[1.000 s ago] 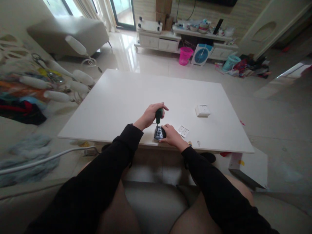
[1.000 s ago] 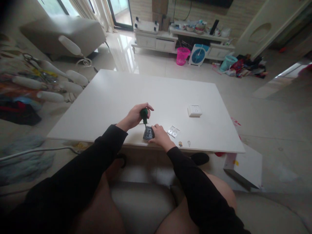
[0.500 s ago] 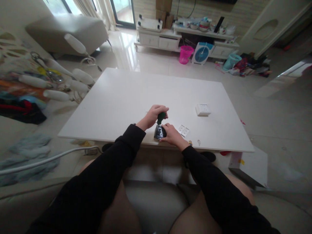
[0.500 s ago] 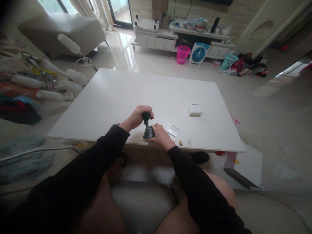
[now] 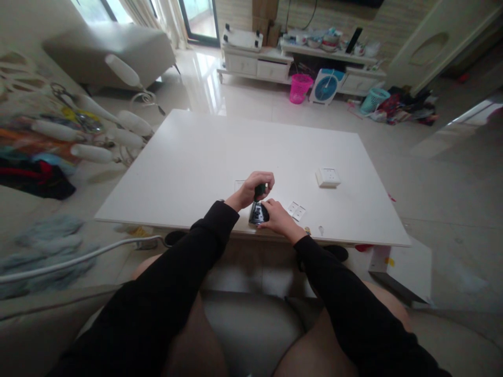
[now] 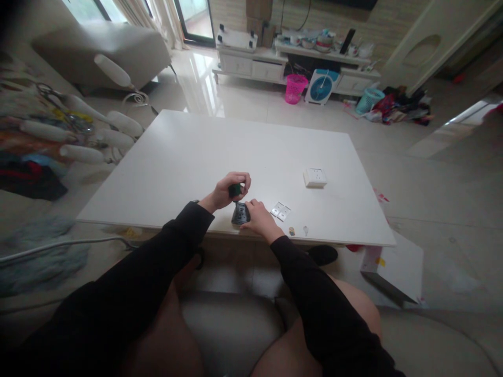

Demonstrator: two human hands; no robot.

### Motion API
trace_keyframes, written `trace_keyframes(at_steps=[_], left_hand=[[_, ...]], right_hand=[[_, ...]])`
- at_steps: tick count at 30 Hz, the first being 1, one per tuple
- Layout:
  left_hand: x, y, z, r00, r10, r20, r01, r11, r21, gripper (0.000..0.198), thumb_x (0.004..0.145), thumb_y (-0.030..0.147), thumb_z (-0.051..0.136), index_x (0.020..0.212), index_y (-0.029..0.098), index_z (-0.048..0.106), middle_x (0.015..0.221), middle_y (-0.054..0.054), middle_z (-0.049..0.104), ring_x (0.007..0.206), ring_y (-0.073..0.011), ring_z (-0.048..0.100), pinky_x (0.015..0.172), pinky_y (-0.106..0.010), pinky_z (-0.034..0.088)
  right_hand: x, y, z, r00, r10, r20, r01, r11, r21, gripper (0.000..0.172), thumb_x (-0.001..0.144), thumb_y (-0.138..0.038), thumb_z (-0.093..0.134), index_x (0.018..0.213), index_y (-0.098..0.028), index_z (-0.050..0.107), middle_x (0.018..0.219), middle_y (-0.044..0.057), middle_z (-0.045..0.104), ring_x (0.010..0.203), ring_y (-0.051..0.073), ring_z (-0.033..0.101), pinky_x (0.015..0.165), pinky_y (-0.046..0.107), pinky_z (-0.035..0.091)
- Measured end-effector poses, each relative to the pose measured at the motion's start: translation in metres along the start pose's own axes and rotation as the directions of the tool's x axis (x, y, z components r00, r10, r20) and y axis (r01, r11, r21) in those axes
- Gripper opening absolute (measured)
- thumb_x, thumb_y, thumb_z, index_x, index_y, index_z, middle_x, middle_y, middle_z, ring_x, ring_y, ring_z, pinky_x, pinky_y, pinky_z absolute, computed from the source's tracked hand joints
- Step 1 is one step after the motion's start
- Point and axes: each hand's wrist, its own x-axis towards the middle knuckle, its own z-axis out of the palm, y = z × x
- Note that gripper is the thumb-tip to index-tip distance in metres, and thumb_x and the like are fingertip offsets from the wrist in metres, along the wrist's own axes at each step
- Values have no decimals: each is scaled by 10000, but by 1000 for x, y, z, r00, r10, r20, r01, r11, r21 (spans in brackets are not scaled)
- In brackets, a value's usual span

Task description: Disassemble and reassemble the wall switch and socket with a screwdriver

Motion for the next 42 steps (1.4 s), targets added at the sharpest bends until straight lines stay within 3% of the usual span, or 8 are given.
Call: trace_keyframes(at_steps=[4, 8, 15, 22, 25, 31, 35, 42], left_hand=[[3, 2, 0, 998, -19, -64, 18, 1000, -13, 257, 712, 377, 665, 648, 196, 494, 537, 51, 470, 407, -76, 455, 424, -224, 262], [4, 8, -1, 991, -7, -132, 29, 986, 165, 301, 770, 426, 706, 672, 165, 594, 609, -24, 628, 555, -104, 579, 541, -225, 412], [1, 3, -2, 992, 4, -123, 10, 994, 108, 435, 916, 592, 515, 793, 188, 616, 469, 22, 510, 436, -100, 437, 476, -240, 310], [0, -5, 3, 992, 60, -114, -65, 997, -40, 410, 743, 526, 709, 719, 206, 454, 613, 75, 444, 389, -33, 323, 400, -216, 169], [1, -6, 3, 990, 41, -132, -42, 999, -2, 400, 742, 482, 719, 669, 210, 435, 563, 79, 423, 394, -47, 374, 415, -221, 224], [4, -7, -7, 973, 138, -186, -112, 983, 143, 365, 786, 492, 661, 641, 158, 641, 668, -47, 657, 660, -131, 602, 667, -262, 469], [3, -4, -9, 977, 108, -183, -89, 990, 113, 373, 826, 516, 609, 772, 159, 705, 592, -29, 632, 590, -138, 568, 611, -266, 434], [1, 1, 0, 995, 24, -95, -26, 1000, -17, 386, 797, 533, 571, 613, 197, 526, 543, 8, 493, 444, -95, 429, 465, -262, 303]], right_hand=[[-1, -1, 0, 1000, 1, -5, -1, 1000, 5, 685, 687, -346, 966, 1260, -202, 618, 1201, 88, 589, 1134, 288, 558, 1003, 428, 480], [-1, 0, 0, 1000, -3, 0, 3, 1000, 1, 700, 676, -356, 976, 1258, -197, 620, 1206, 92, 587, 1132, 286, 560, 1005, 423, 480], [0, -2, -3, 1000, 5, 11, -5, 1000, 5, 683, 690, -352, 966, 1256, -186, 623, 1228, 109, 592, 1140, 298, 563, 1011, 440, 485], [0, -3, -2, 1000, -3, -1, 3, 1000, 2, 695, 680, -346, 973, 1258, -199, 616, 1211, 91, 592, 1126, 287, 567, 1000, 424, 482], [0, -4, -2, 1000, -7, 0, 7, 1000, -7, 688, 681, -353, 974, 1251, -200, 620, 1208, 93, 591, 1125, 289, 566, 997, 428, 482], [0, -5, -4, 1000, 8, 11, -7, 1000, -22, 675, 693, -360, 970, 1241, -167, 627, 1206, 110, 596, 1113, 294, 569, 975, 420, 490], [-1, -3, -2, 1000, 11, 7, -11, 1000, -12, 671, 690, -361, 972, 1239, -186, 627, 1203, 98, 595, 1110, 289, 570, 972, 417, 493], [0, -2, -2, 1000, 9, 2, -9, 1000, -1, 679, 674, -360, 979, 1231, -191, 629, 1213, 100, 595, 1118, 288, 572, 977, 414, 495]])
